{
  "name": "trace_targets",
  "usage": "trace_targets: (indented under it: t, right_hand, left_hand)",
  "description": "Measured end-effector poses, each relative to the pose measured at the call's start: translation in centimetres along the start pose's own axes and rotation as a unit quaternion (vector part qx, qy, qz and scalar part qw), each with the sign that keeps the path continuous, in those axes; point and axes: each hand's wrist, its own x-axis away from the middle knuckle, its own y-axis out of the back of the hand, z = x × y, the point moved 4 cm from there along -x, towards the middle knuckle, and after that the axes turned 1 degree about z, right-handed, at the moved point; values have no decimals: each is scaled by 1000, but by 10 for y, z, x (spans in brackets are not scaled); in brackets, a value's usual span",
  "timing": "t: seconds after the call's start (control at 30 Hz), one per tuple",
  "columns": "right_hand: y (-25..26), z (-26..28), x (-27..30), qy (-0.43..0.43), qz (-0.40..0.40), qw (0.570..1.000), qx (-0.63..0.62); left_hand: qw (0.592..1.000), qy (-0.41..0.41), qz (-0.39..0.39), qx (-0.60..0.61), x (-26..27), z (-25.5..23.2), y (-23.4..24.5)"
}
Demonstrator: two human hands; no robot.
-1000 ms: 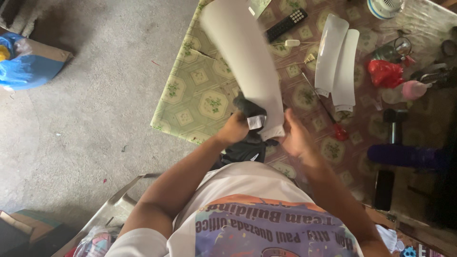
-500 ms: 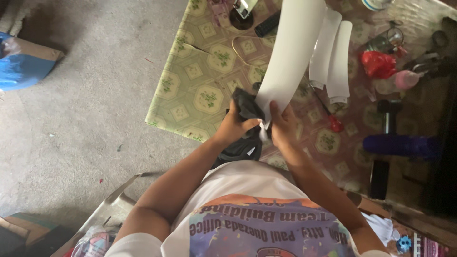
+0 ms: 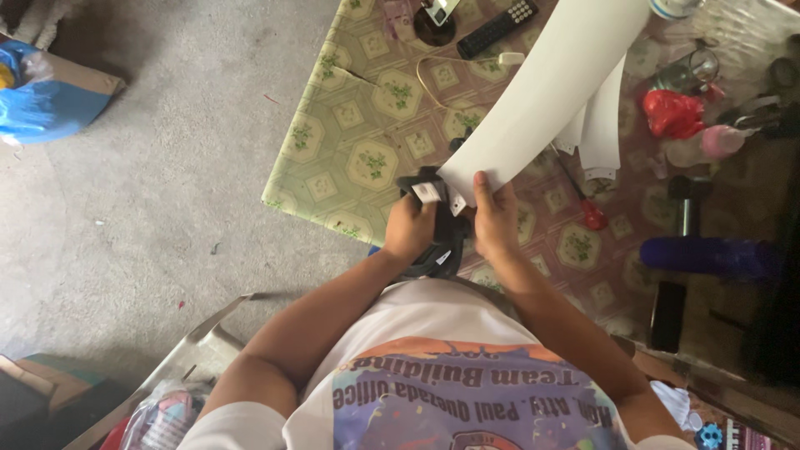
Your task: The person wipes a white plastic fan blade with a dark cloth, then wipes the fan head. They attach the blade to the fan head and use a screwdriver to tighten the screw, completing the assembly.
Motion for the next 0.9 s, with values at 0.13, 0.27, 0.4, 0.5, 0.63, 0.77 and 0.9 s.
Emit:
trace_targets:
  t: [0.13,0.27,0.4,0.5,0.63,0.77,0.9]
  right_hand:
    - [-4,6,1,1,10,1000,-18]
    - [10,-12,1,-21,15,998,-62]
    - [18,-21,-1,-68,-4,996,-53]
    - [18,-17,-3,-42,-1,999,-20]
    - [13,-10,-6,-31,12,999,-38]
    - [13,11,-3,-58,63,996,1]
    - [31,29,-10,-86,147,983,71]
  left_hand:
    - [996,-11,14,91,-6,5,-7]
    - [982,-189,17,-8,10,-13,-7]
    - [995,-88,-3,-40,3,-16,2]
    - [994,-72,-2,-85,2,-20,-1]
    - [982,-144,4,-121,14,-30,-6]
    - [998,-17,-33,-45,-1,-8,6]
    - [982,-41,-58,174,-26,-1,28]
